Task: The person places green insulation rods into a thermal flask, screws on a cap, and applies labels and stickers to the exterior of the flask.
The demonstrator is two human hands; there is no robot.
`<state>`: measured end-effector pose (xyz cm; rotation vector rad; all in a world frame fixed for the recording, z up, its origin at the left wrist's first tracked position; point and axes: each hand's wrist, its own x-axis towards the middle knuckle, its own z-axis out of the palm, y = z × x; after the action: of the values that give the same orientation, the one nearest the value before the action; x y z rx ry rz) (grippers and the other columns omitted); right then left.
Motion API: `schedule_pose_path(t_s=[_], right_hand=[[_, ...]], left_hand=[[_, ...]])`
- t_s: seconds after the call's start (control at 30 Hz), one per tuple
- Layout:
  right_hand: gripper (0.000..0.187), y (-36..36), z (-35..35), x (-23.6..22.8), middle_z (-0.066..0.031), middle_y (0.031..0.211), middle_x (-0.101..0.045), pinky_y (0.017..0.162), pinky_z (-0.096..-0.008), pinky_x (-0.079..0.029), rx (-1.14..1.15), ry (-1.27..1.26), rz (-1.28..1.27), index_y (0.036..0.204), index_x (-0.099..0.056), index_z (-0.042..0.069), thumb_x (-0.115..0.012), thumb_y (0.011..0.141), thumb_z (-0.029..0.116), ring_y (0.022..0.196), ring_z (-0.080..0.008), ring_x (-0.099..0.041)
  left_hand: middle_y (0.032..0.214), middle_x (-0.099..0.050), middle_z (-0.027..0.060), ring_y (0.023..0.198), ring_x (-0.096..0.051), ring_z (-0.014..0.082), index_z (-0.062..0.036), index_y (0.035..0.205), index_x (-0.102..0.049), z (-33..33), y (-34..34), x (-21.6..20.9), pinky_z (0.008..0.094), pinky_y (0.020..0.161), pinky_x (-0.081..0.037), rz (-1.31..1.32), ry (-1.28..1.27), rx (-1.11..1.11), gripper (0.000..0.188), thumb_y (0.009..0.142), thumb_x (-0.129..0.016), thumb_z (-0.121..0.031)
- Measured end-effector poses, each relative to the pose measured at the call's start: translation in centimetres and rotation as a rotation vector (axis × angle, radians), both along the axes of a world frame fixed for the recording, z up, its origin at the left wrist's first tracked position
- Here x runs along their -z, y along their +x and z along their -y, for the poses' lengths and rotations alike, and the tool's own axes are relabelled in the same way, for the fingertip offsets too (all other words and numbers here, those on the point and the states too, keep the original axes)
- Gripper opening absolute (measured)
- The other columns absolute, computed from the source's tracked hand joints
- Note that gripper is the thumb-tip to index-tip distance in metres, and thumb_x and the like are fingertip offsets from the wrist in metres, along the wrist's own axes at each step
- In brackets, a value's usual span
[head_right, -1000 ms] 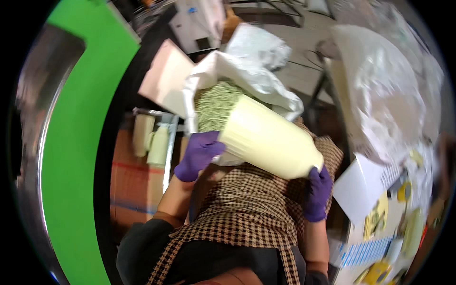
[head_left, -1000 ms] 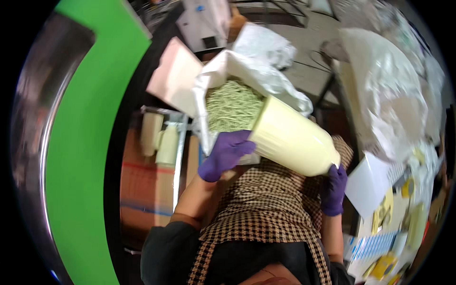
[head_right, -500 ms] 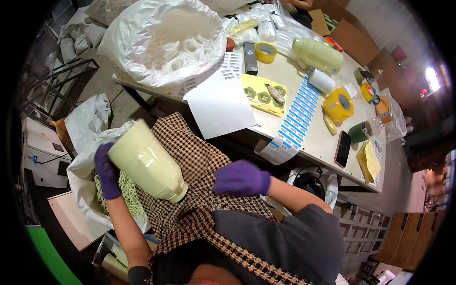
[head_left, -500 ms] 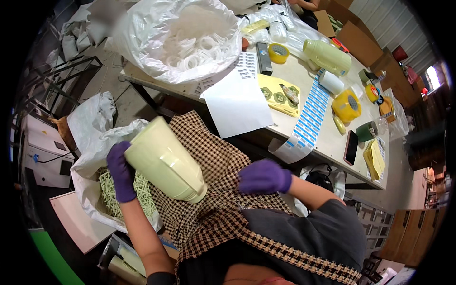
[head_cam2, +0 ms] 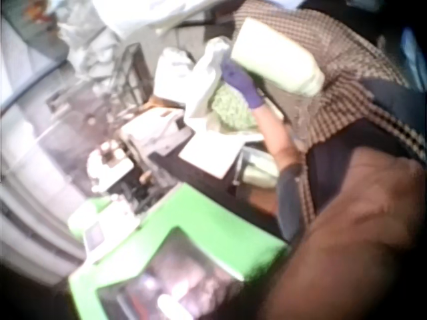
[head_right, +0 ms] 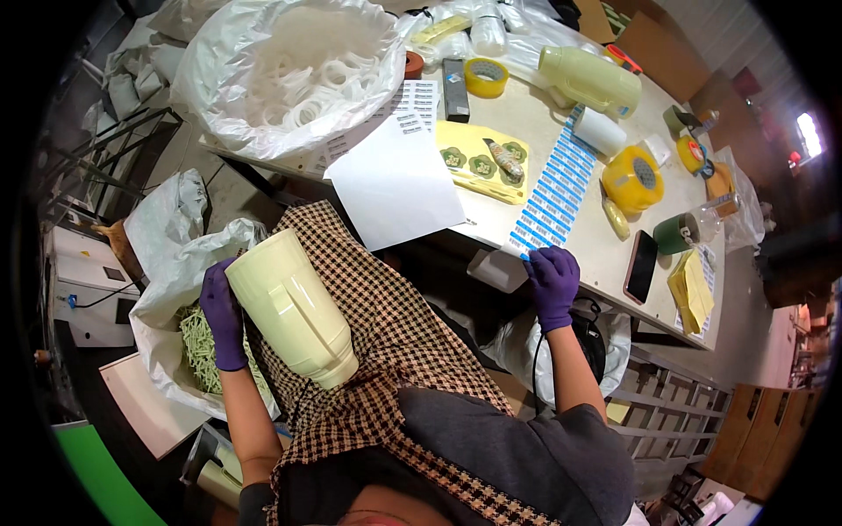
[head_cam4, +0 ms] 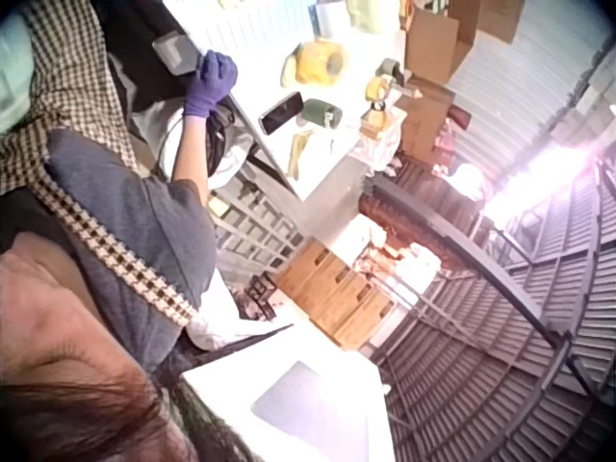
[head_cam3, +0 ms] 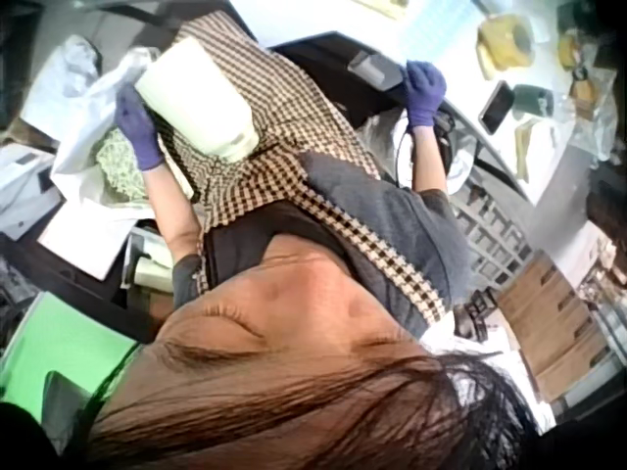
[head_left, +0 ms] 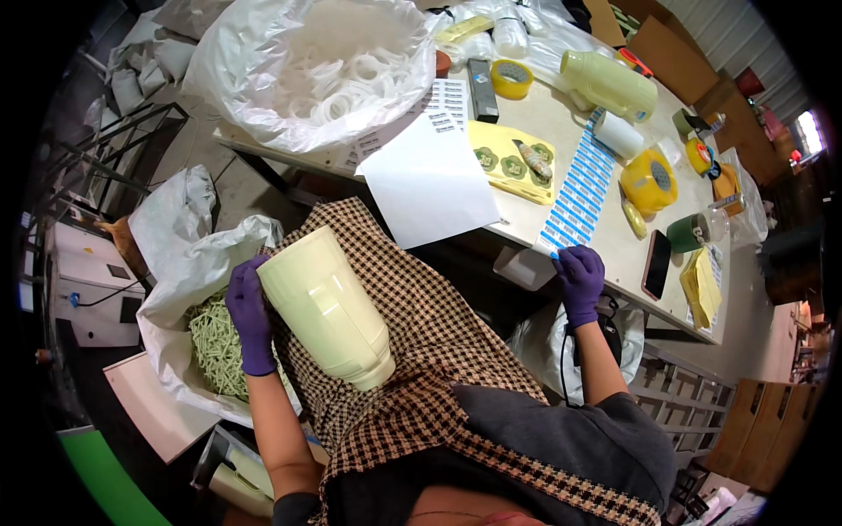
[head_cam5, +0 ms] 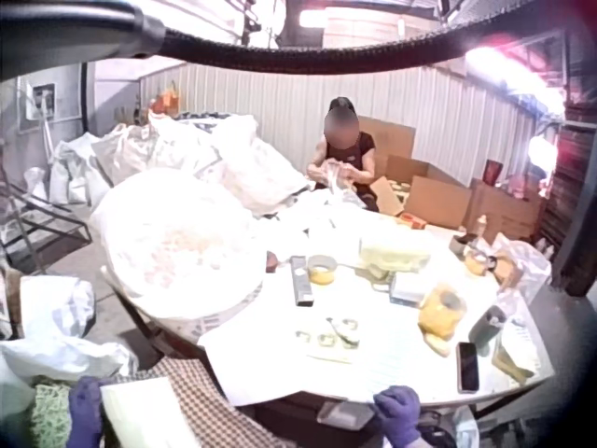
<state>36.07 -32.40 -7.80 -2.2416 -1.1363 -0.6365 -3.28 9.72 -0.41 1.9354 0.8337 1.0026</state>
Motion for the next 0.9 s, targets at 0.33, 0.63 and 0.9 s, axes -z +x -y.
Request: schedule_pose_path(t_s=[0.33, 0.63, 0.9], right_hand=[[0.027, 0.1, 0.0, -1.2, -0.0111, 0.102, -0.072, 0.087, -0.0378, -0.055, 0.069, 0.131, -0.426, 0.099, -0.078, 0.005, -0.085, 0.073, 0.006, 0.098, -0.0271, -0.067], [0.018, 0.1, 0.2, -0.9, -0.0086, 0.093, -0.071, 0.081, -0.0342, -0.055, 0.107, 0.127, -0.486, 0.092, -0.081, 0.007, -0.085, 0.074, 0.008, 0.093, -0.0224, -0.066], [0.023, -3.5, -2.9, -3.7, -0.0076, 0.100, -0.067, 0.096, -0.0461, -0.050, -0.083, -0.008, 0.038, 0.089, -0.067, 0.013, -0.081, 0.071, 0.005, 0.106, -0.0341, -0.064]], left_hand=[[0.111, -0.069, 0.0115, 0.104, -0.062, 0.0189, 0.0042, 0.117, -0.064, 1.1, -0.3, 0.8, 0.0339, 0.097, -0.048, 0.017, 0.025, -0.063, 0.035, 0.109, -0.047, -0.026], [0.115, -0.067, 0.0141, 0.105, -0.063, 0.0225, 0.0054, 0.120, -0.064, 1.5, 0.5, 1.1, 0.0354, 0.097, -0.049, 0.034, 0.043, -0.079, 0.041, 0.110, -0.043, -0.028], [0.115, -0.068, 0.0141, 0.105, -0.064, 0.0223, 0.0050, 0.120, -0.065, 1.7, -0.9, 1.5, 0.0360, 0.097, -0.050, 0.036, 0.115, -0.065, 0.038, 0.110, -0.043, -0.025]])
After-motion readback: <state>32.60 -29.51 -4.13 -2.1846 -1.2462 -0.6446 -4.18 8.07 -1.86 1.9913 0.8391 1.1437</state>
